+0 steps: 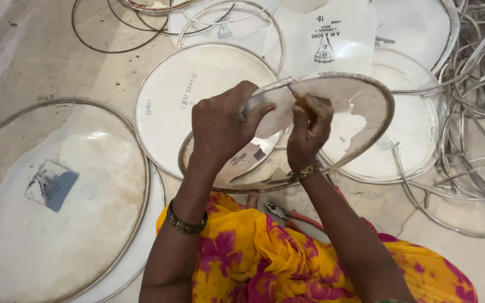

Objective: The person peels paper from circular drum heads and fits metal rings around the edges with pliers and a small orange tool.

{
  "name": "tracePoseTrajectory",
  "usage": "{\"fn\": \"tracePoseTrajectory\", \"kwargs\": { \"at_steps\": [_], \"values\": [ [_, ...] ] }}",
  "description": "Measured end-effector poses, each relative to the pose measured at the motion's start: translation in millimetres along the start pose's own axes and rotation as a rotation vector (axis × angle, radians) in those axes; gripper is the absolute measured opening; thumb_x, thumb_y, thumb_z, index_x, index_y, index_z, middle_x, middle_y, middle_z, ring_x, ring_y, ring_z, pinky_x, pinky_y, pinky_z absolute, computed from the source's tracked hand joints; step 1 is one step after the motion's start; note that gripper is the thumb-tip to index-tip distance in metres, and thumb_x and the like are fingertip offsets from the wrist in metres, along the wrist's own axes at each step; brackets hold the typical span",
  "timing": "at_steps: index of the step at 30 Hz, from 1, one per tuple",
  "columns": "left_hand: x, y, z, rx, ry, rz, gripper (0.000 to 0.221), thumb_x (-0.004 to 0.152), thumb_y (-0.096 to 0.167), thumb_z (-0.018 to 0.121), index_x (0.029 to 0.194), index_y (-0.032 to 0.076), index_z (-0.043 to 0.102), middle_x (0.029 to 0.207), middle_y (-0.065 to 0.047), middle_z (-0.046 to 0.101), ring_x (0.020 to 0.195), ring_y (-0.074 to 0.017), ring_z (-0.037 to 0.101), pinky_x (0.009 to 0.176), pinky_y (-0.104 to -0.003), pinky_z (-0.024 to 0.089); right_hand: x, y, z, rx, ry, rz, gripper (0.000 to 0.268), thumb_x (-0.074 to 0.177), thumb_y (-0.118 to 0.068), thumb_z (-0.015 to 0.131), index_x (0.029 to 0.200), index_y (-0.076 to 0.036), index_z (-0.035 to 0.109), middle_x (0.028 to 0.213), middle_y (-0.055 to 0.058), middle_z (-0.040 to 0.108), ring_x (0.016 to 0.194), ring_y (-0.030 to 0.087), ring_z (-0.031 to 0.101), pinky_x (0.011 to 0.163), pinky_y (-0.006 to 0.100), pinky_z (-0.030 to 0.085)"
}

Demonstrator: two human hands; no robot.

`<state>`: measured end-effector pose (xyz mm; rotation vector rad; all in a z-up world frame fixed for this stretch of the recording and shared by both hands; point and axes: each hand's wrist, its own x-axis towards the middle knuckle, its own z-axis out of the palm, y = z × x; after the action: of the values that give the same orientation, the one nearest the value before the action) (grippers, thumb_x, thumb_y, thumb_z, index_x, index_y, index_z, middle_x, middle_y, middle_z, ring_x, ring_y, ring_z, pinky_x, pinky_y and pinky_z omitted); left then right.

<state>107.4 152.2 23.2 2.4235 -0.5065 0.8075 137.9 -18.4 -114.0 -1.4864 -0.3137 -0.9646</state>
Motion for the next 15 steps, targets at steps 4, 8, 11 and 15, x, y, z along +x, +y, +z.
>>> {"fn": "tracePoseTrajectory", "kwargs": {
  "at_steps": [4, 8, 11, 15],
  "values": [
    [-1, -4, -3, 0.011, 0.024, 0.010, 0.036, 0.092, 0.045, 0.077, 0.099, 0.012, 0.065, 0.067, -0.005, 0.067, 0.055, -0.0258, 0.067, 0.047, -0.039, 0.047, 10, -7, 2, 0.018, -0.065, 0.003, 0.020, 0.108, -0.004, 0.066, 0.126, -0.004, 0.056, 0.119, 0.007, 0.060, 0.105, 0.012, 0.062, 0.092, 0.027, 0.056],
    [-1, -1, -4, 0.010, 0.078, 0.072, 0.031, 0.095, 0.041, 0.076, 0.099, 0.013, 0.064, 0.071, -0.004, 0.069, 0.057, -0.0258, 0.066, 0.049, -0.038, 0.047, 27, -52, -30, -0.114, -0.196, 0.034, 0.019, 0.103, -0.003, 0.072, 0.120, -0.004, 0.062, 0.110, 0.005, 0.064, 0.097, 0.010, 0.062, 0.083, 0.026, 0.054],
    [-3, 2, -2, 0.024, 0.061, 0.091, 0.031, 0.097, 0.040, 0.076, 0.093, 0.012, 0.063, 0.071, -0.003, 0.069, 0.056, -0.0262, 0.065, 0.048, -0.039, 0.045, 48, -98, -63, -0.371, -0.279, -0.103, 0.018, 0.099, -0.006, 0.079, 0.115, -0.006, 0.070, 0.106, 0.005, 0.067, 0.089, 0.011, 0.063, 0.073, 0.028, 0.054],
    [-4, 8, -3, -0.036, 0.080, 0.164, 0.030, 0.097, 0.040, 0.076, 0.091, 0.014, 0.063, 0.069, -0.003, 0.066, 0.057, -0.0246, 0.065, 0.048, -0.038, 0.044, 96, -158, -95, -0.827, -0.437, -0.556, 0.015, 0.105, -0.014, 0.088, 0.114, -0.013, 0.076, 0.104, 0.004, 0.069, 0.087, 0.018, 0.062, 0.068, 0.030, 0.048]
  ]
}}
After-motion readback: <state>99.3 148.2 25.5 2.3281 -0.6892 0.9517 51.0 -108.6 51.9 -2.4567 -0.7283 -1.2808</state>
